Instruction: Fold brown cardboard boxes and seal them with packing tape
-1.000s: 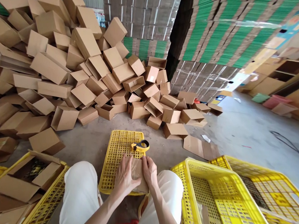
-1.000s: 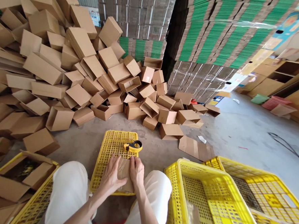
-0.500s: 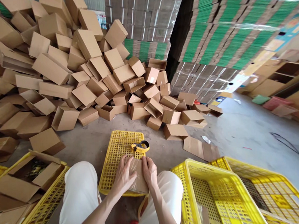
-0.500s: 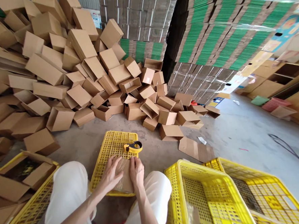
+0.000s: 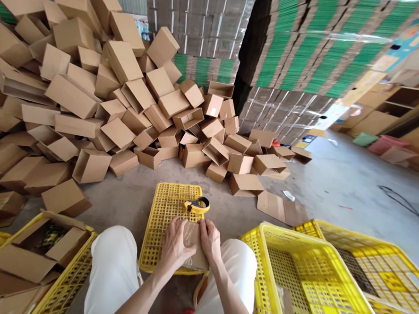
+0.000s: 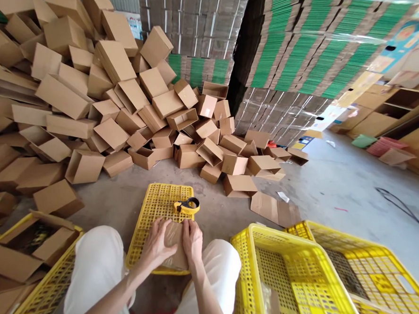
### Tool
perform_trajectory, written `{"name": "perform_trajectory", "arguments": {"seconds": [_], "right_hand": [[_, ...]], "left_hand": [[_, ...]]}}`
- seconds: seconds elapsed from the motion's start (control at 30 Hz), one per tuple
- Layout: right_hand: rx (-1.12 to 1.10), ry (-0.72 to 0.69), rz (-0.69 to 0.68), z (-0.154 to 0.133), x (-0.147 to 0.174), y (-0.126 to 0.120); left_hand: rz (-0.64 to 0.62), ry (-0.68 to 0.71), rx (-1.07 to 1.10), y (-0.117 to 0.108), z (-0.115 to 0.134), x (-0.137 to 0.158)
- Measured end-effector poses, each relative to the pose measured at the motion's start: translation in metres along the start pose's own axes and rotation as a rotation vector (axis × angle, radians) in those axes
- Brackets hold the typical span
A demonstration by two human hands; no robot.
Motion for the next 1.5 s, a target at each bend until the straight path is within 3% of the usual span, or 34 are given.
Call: {"name": "perform_trajectory", "arguments": {"seconds": [0.13,0.37,0.73,0.93,1.23,1.5], "right_hand": [[0.002,-0.002,-0.003,0.001,0.0,0.001],[0.007,-0.007,-0.015,0.002,-0.001,0.003],[0.022,0.0,-0.004,0.002,-0.001,0.002],[0.029,-0.007,0.007,0.002,-0.001,0.001],[0.034,-0.008,0.013,0.001,0.0,0.001],[0.034,-0.011,0.004,0.001,-0.001,0.002]], "left_hand": [[0.008,-0.012,-0.044,-0.002,0.002,0.002],[0.037,0.091,0.088,-0.005,0.0,0.001],[-0.098,0.025,0.037,0.0,-0.004,0.002],[-0.032,0.005,-0.008,-0.002,0.0,0.002],[-0.121,-0.03,-0.073,-0.004,0.003,0.005],[-0.063,-0.031,-0.136,-0.009,0.01,0.003]]}}
Point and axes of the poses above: each hand's wrist, its own x-axis away from the middle knuckle, its own y-axis out of the palm, z = x × y, the point moved 10 cm from there along -x, towards the middle knuckle, and after that the axes turned 6 degrees about -z, right-handed, at the moved point
